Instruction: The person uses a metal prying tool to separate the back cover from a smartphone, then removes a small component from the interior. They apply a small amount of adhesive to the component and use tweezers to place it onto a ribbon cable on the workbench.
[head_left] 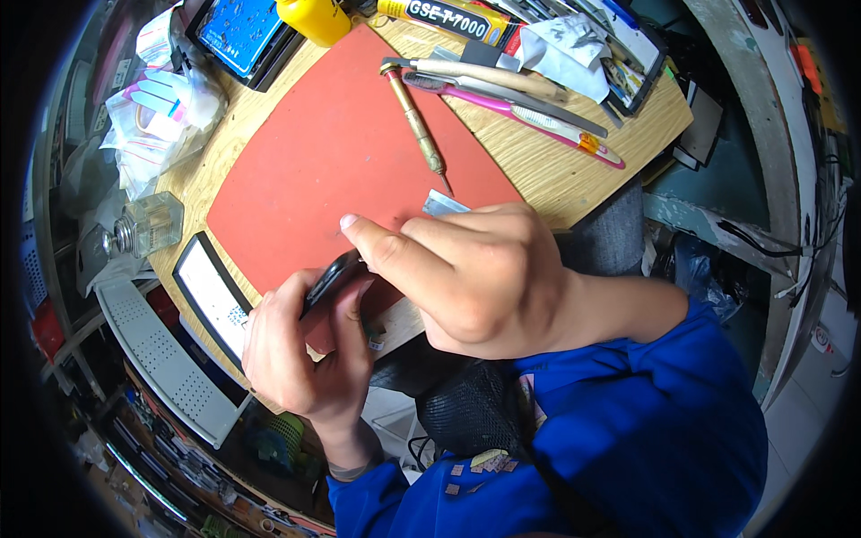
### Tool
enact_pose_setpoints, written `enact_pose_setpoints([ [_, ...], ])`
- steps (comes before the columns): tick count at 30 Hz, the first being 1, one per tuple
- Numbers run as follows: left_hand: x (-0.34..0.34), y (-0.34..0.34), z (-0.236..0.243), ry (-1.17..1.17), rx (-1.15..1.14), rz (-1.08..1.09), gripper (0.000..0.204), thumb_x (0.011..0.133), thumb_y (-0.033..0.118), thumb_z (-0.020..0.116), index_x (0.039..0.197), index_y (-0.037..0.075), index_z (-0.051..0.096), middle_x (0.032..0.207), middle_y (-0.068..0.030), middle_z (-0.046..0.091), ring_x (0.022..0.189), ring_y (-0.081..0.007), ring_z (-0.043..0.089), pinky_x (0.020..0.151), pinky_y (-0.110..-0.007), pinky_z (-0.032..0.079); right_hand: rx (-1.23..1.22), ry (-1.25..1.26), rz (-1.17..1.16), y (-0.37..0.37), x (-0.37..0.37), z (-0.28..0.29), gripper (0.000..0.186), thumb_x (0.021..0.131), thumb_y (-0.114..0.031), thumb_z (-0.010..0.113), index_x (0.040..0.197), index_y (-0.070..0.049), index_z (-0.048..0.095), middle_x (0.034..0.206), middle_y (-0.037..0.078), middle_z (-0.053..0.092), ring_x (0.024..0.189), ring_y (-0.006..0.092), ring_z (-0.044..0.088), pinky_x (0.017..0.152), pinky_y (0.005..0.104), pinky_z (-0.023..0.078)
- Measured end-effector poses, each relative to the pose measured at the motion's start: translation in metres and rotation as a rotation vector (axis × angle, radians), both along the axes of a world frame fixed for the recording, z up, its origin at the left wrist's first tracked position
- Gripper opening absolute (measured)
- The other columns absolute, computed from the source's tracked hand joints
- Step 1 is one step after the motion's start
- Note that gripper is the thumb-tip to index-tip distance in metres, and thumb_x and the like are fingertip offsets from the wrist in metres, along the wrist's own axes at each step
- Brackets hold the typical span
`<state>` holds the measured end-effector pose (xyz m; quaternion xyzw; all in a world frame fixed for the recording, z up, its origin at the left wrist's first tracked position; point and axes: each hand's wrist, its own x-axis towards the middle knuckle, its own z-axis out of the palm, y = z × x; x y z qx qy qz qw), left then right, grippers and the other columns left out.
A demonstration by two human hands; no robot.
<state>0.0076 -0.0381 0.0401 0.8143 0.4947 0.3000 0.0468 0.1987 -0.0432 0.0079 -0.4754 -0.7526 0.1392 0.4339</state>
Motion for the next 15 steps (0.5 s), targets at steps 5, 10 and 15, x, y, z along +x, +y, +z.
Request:
enact_pose_setpoints([
  [5,0.008,0.002,-0.003,0.046,0.016,0.037,0.030,0.080,0.007,0.090,0.103,0.000,0.072,0.086,-0.0107,0.074,0.070,-0.0284,0.070,0.066,-0.036,0.053,0.034,-0.021,-0.176,-0.005,-0.015,-0.010,0.051,0.081,0.001,0.070,0.131,0.007,0.071,0.073,0.007,0.062,0.058,0.0195,0.065,0.052,0.0324,0.052],
  [10,0.013,0.003,-0.005,0.091,0.061,0.065,0.032,0.079,0.008,0.090,0.104,0.001,0.072,0.084,-0.0106,0.072,0.069,-0.0287,0.069,0.064,-0.037,0.052,0.007,-0.026,-0.235,-0.006,-0.024,-0.010,0.047,0.084,0.005,0.069,0.131,0.007,0.072,0.077,0.008,0.067,0.063,0.0212,0.069,0.055,0.0332,0.055],
  [15,0.011,0.003,-0.004,0.092,0.011,0.062,0.031,0.079,0.008,0.090,0.104,0.002,0.073,0.084,-0.0107,0.072,0.069,-0.0287,0.070,0.064,-0.037,0.053,-0.091,0.119,0.018,0.014,0.003,-0.009,0.042,0.081,0.009,0.068,0.122,0.005,0.076,0.084,0.014,0.076,0.069,0.0258,0.076,0.057,0.0352,0.060],
])
